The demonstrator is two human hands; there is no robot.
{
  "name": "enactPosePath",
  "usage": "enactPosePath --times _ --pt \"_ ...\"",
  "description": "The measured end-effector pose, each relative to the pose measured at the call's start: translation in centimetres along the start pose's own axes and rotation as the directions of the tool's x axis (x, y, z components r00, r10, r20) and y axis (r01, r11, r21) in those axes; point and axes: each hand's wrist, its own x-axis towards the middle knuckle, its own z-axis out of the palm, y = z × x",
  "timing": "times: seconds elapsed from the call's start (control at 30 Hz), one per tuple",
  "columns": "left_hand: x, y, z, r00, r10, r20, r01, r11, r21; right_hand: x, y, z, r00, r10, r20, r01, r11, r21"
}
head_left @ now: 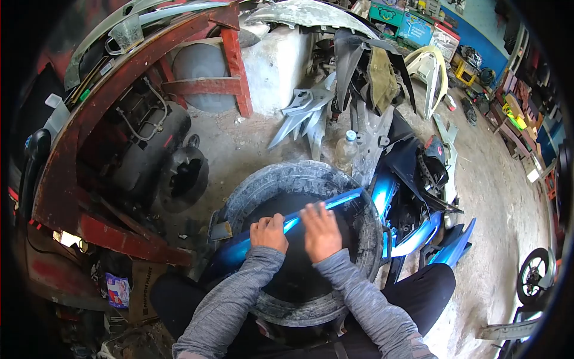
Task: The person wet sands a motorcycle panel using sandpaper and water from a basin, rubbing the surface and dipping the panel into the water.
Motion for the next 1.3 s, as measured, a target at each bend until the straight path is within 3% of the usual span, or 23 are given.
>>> enactPosePath --times 0.07,0.17,0.27,0.4,0.47,0.63,0.73,0.87,0.97,1.13,1.2,1.3 --pt "0.1 -0.1 -0.2 0.999 -0.016 0.033 0.015 1.0 0.017 -0.1 -0.7 -0.9 0.997 -0.023 0.07 0.017 0.996 0.082" --pt "0.0 -0.4 -0.5 0.999 -0.016 0.052 0.016 1.0 -0.001 -0.4 3.6 0.1 0.988 0.126 -0.089 -0.129 0.991 -0.03" --pt "-0.1 -0.7 -0.8 0.997 -0.028 0.072 0.028 1.0 -0.001 0.2 8.3 0.0 0.952 0.282 -0.12 -0.294 0.951 -0.096" --pt "0.3 -0.8 -1.6 0.987 -0.039 0.155 0.034 0.999 0.034 -0.4 9.3 0.5 0.93 0.347 -0.123 -0.359 0.929 -0.088" --pt "0.3 -0.8 -1.5 0.982 -0.04 0.182 0.032 0.998 0.045 -1.0 7.4 1.9 0.969 0.232 -0.081 -0.242 0.96 -0.144" --pt "-0.1 -0.8 -1.5 0.983 -0.012 0.181 0.001 0.998 0.063 -1.9 0.0 2.1 0.996 0.087 -0.001 -0.087 0.99 0.109" --pt "-0.1 -0.5 -2.2 0.993 -0.005 0.117 0.003 1.0 0.015 -1.1 1.5 0.8 0.996 0.059 -0.07 -0.058 0.998 0.021" --pt "-0.1 0.1 -3.4 0.995 -0.016 0.103 0.016 1.0 0.0 0.4 6.2 -0.6 0.951 0.233 -0.203 -0.244 0.969 -0.029" --pt "0.5 0.2 -4.3 0.999 0.021 0.044 -0.02 0.999 -0.033 0.8 6.6 -1.7 0.93 0.298 -0.215 -0.305 0.952 0.001" --pt "2.4 -0.6 -7.6 0.994 0.04 0.098 -0.034 0.997 -0.067 2.3 7.1 -4.3 0.906 0.3 -0.3 -0.292 0.954 0.072" --pt "2.8 -1.0 -8.4 0.992 0.034 0.122 -0.024 0.996 -0.085 2.9 7.6 -6.0 0.925 0.27 -0.269 -0.213 0.952 0.22" --pt "3.4 -0.8 -9.8 0.979 0.02 0.204 0.007 0.991 -0.134 3.9 7.5 -8.0 0.935 0.181 -0.306 -0.124 0.972 0.198"
